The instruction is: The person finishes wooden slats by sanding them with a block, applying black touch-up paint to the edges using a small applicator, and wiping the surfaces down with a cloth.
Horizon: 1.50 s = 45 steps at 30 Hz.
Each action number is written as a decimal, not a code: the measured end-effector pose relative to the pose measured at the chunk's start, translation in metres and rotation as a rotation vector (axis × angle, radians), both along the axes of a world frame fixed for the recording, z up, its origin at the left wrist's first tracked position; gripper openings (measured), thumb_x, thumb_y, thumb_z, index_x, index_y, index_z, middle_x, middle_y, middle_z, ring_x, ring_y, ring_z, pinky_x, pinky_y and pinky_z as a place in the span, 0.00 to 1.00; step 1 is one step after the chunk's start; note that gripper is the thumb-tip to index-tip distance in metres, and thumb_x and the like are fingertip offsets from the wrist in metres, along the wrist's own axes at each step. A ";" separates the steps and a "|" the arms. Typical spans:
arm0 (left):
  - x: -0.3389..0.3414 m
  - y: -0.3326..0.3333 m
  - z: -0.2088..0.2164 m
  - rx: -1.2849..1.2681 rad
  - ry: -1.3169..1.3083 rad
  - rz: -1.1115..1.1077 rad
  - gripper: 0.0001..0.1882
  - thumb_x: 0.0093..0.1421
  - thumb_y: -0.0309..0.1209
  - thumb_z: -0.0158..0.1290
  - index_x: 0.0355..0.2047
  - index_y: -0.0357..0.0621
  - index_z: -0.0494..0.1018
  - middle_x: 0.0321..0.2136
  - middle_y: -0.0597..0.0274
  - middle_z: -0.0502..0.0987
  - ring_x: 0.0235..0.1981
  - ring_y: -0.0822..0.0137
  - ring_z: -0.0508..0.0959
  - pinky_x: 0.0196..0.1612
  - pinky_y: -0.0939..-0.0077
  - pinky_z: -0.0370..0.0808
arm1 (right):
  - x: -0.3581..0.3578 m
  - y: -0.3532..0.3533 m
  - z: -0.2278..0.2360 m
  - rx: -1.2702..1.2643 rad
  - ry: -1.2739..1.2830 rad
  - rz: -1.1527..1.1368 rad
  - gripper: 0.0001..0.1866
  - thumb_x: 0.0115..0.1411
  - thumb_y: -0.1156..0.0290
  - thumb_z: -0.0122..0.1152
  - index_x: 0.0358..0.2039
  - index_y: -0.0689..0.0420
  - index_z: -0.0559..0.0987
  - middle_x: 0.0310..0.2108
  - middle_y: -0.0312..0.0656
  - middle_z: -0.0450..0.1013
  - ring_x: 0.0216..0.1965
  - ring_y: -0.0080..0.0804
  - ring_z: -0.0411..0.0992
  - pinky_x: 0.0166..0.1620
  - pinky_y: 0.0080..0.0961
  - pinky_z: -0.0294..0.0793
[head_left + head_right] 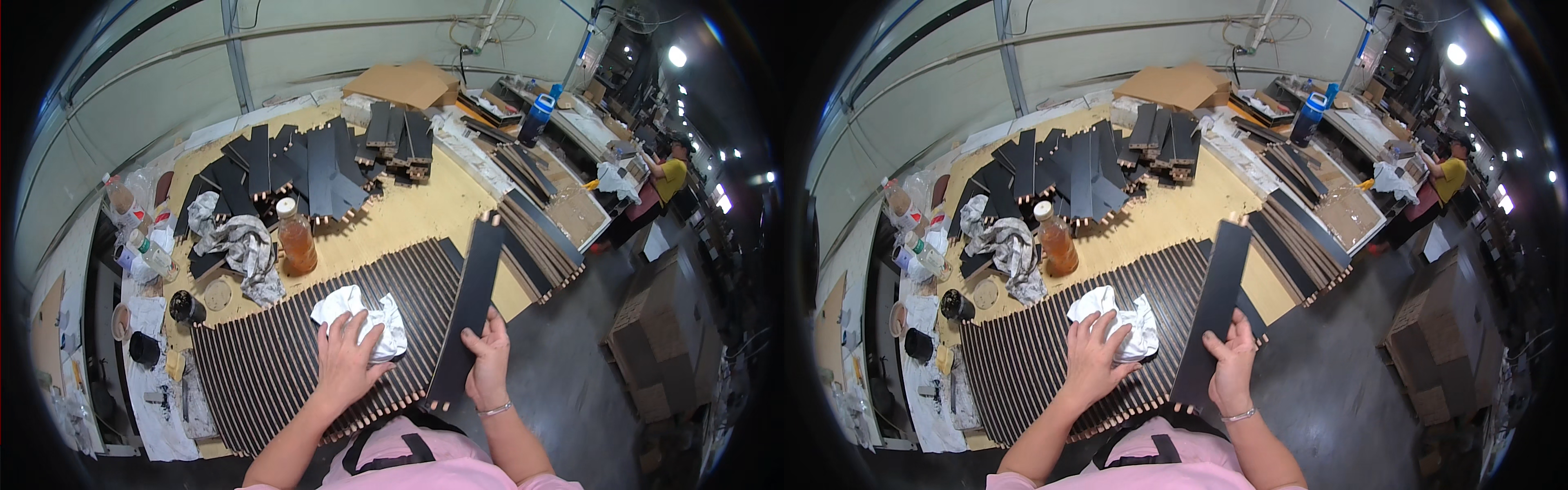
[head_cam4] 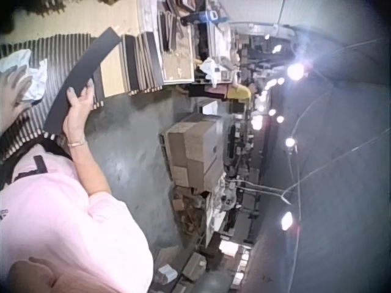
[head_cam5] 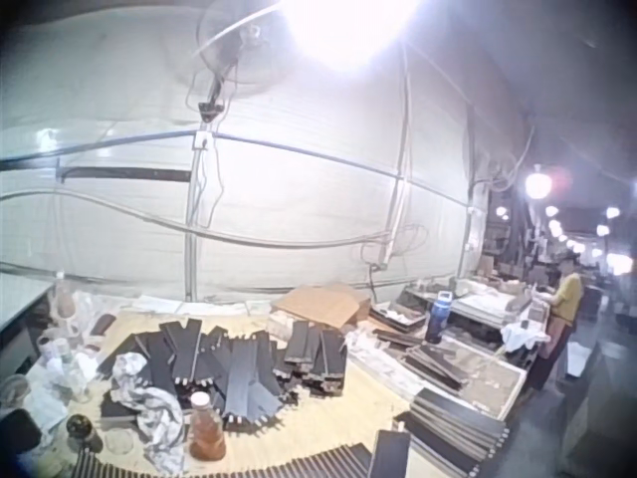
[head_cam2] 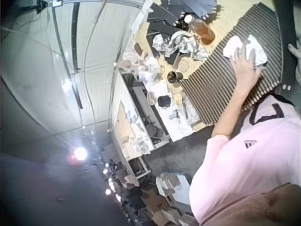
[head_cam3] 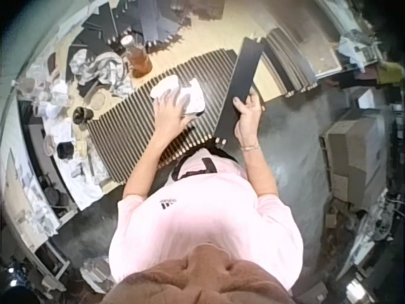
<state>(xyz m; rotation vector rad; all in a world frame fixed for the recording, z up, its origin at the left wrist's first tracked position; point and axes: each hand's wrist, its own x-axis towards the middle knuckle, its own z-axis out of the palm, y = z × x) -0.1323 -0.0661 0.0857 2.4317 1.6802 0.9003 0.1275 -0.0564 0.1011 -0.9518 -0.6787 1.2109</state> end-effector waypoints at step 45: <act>0.016 -0.022 0.045 -0.024 -0.275 -0.466 0.28 0.49 0.35 0.73 0.54 0.57 0.89 0.59 0.61 0.85 0.61 0.54 0.83 0.64 0.44 0.76 | 0.002 0.003 -0.027 -0.207 0.146 0.450 0.30 0.86 0.58 0.42 0.82 0.58 0.60 0.69 0.47 0.74 0.64 0.37 0.79 0.67 0.38 0.82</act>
